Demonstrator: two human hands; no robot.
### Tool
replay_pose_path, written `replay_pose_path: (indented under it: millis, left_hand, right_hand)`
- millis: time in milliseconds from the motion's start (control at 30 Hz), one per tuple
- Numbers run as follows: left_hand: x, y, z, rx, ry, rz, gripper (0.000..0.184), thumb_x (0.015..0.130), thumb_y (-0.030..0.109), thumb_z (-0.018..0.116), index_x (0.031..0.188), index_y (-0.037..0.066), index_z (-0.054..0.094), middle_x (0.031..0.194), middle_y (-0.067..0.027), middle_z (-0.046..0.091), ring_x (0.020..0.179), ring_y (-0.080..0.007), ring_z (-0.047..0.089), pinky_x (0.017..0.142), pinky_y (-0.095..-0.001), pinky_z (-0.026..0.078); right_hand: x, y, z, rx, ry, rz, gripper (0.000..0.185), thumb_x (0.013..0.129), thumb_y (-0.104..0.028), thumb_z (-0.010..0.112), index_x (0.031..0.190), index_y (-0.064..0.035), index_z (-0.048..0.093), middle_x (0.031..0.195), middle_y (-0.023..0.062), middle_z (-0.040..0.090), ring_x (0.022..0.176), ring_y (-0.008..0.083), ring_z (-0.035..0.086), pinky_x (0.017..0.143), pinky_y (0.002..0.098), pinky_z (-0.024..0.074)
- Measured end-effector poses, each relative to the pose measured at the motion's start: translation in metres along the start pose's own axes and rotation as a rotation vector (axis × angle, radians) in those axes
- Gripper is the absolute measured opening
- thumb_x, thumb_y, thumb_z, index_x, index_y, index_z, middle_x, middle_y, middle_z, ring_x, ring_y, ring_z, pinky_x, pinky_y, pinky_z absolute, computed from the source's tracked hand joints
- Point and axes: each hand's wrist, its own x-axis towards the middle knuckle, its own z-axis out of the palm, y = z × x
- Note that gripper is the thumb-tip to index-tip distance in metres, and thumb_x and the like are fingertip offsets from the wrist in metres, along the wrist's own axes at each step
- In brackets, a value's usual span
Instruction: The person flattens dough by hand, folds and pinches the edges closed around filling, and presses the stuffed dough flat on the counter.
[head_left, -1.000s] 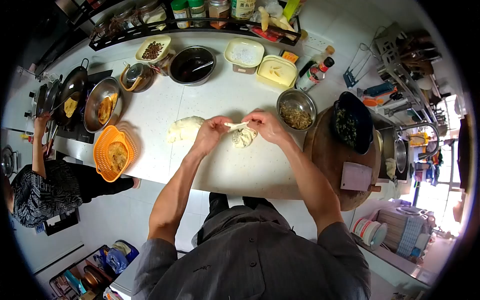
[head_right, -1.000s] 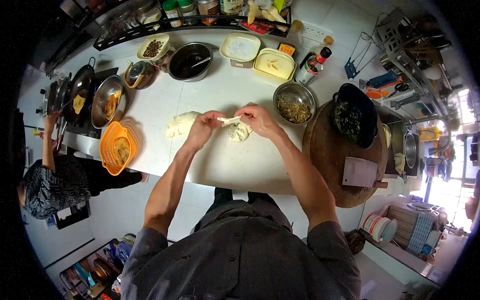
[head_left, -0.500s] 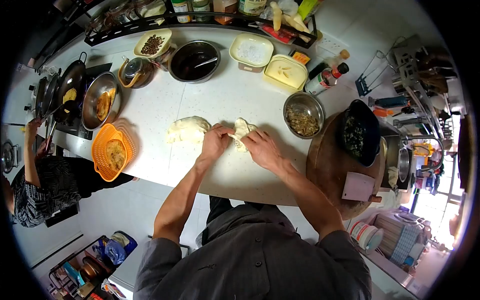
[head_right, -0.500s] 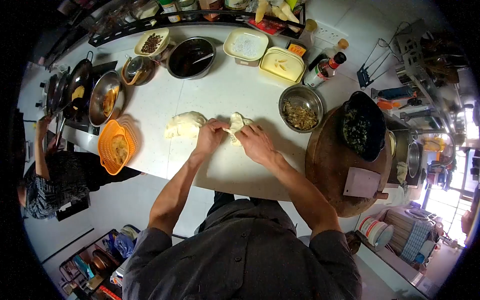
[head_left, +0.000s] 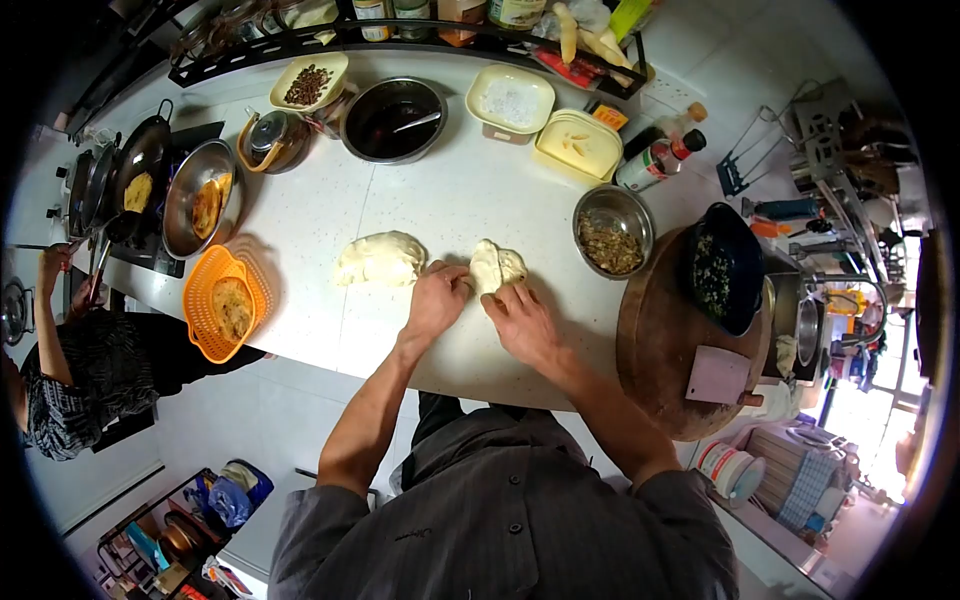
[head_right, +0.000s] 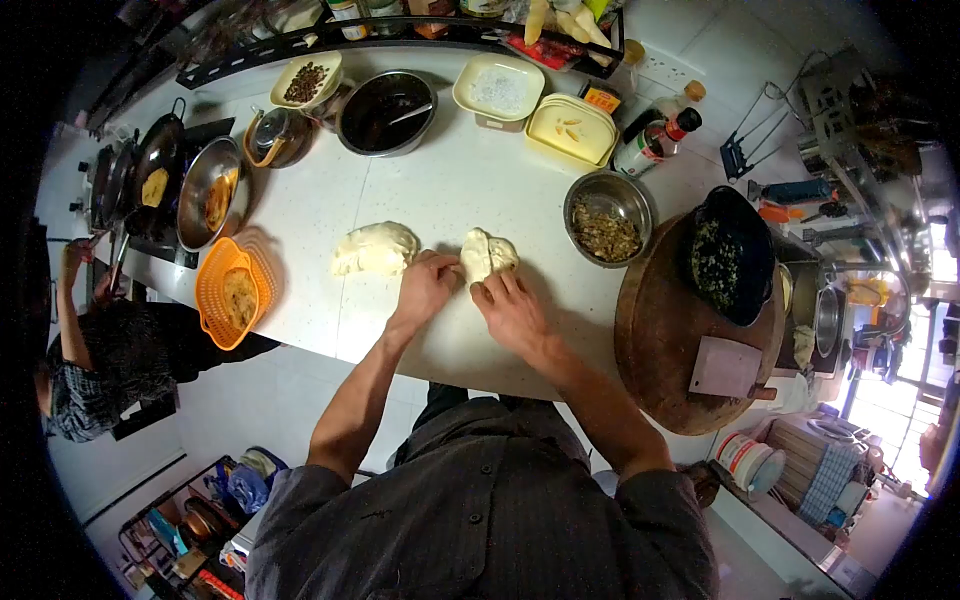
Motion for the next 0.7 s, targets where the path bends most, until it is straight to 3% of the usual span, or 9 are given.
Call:
replay_pose_path:
  millis: [200,300,367,400,500,600,700]
  left_hand:
    - [-0.009,0.010,0.007,-0.064,0.055,-0.072,0.020,0.090,0.012,0.071,0.105,0.001,0.077,0.102,-0.0193,0.072,0.095,-0.0354,0.069,0.084,-0.0417,0.056]
    - [-0.013,0.007,0.017,-0.035,0.143,-0.037,0.020,0.087,0.009,0.072,0.105,-0.001,0.075,0.098,-0.0212,0.071,0.092,-0.0379,0.067,0.082,-0.0445,0.056]
    - [-0.016,0.011,0.020,-0.065,0.186,-0.105,0.028,0.087,0.006,0.073,0.114,-0.001,0.072,0.110,-0.0222,0.068,0.097,-0.0383,0.066,0.083,-0.0448,0.056]
    - [-0.019,0.013,0.022,-0.065,0.187,-0.105,0.028,0.087,0.006,0.073,0.114,-0.001,0.072,0.110,-0.0222,0.068,0.097,-0.0383,0.066,0.083,-0.0448,0.056]
    - [-0.022,0.025,0.026,-0.035,0.306,0.163,0.033,0.090,0.009,0.076,0.120,-0.004,0.069,0.122,-0.0258,0.066,0.110,-0.0424,0.063,0.093,-0.0446,0.055]
    - [-0.027,0.017,0.038,-0.021,0.207,0.141,0.041,0.090,0.013,0.079,0.126,-0.005,0.068,0.129,-0.0253,0.066,0.116,-0.0421,0.063,0.101,-0.0449,0.054]
    - [-0.031,0.013,0.041,0.005,0.245,0.181,0.045,0.092,0.015,0.078,0.131,-0.004,0.065,0.130,-0.0238,0.064,0.117,-0.0409,0.062,0.099,-0.0443,0.054]
  right_hand:
    - [-0.010,-0.008,0.001,-0.009,-0.038,0.055,0.038,0.085,-0.007,0.067,0.122,-0.0075,0.070,0.113,0.0084,0.058,0.109,0.0273,0.059,0.092,0.0461,0.0509]
    - [-0.012,-0.004,-0.003,0.011,-0.002,-0.032,0.038,0.086,-0.008,0.068,0.124,-0.0074,0.069,0.119,0.0083,0.060,0.114,0.0277,0.059,0.096,0.0467,0.0494]
    - [-0.007,0.000,-0.005,0.045,0.099,0.020,0.039,0.088,-0.011,0.064,0.126,-0.0032,0.066,0.130,0.0110,0.059,0.130,0.0285,0.053,0.106,0.0476,0.0444]
    - [-0.001,0.005,-0.004,0.044,0.099,0.020,0.039,0.088,-0.011,0.064,0.126,-0.0032,0.066,0.130,0.0110,0.059,0.130,0.0285,0.053,0.106,0.0476,0.0444]
    - [0.020,0.026,0.005,0.037,0.085,-0.017,0.038,0.092,-0.014,0.063,0.129,-0.0038,0.066,0.139,0.0094,0.058,0.140,0.0301,0.048,0.113,0.0502,0.0392]
    - [0.020,0.039,0.010,0.013,0.062,0.034,0.039,0.095,-0.019,0.066,0.132,-0.0079,0.066,0.148,0.0046,0.057,0.146,0.0314,0.042,0.116,0.0511,0.0362]
    - [0.008,0.051,0.005,-0.010,0.076,0.051,0.041,0.092,-0.022,0.074,0.132,-0.0119,0.069,0.147,0.0031,0.059,0.146,0.0308,0.043,0.116,0.0492,0.0376]
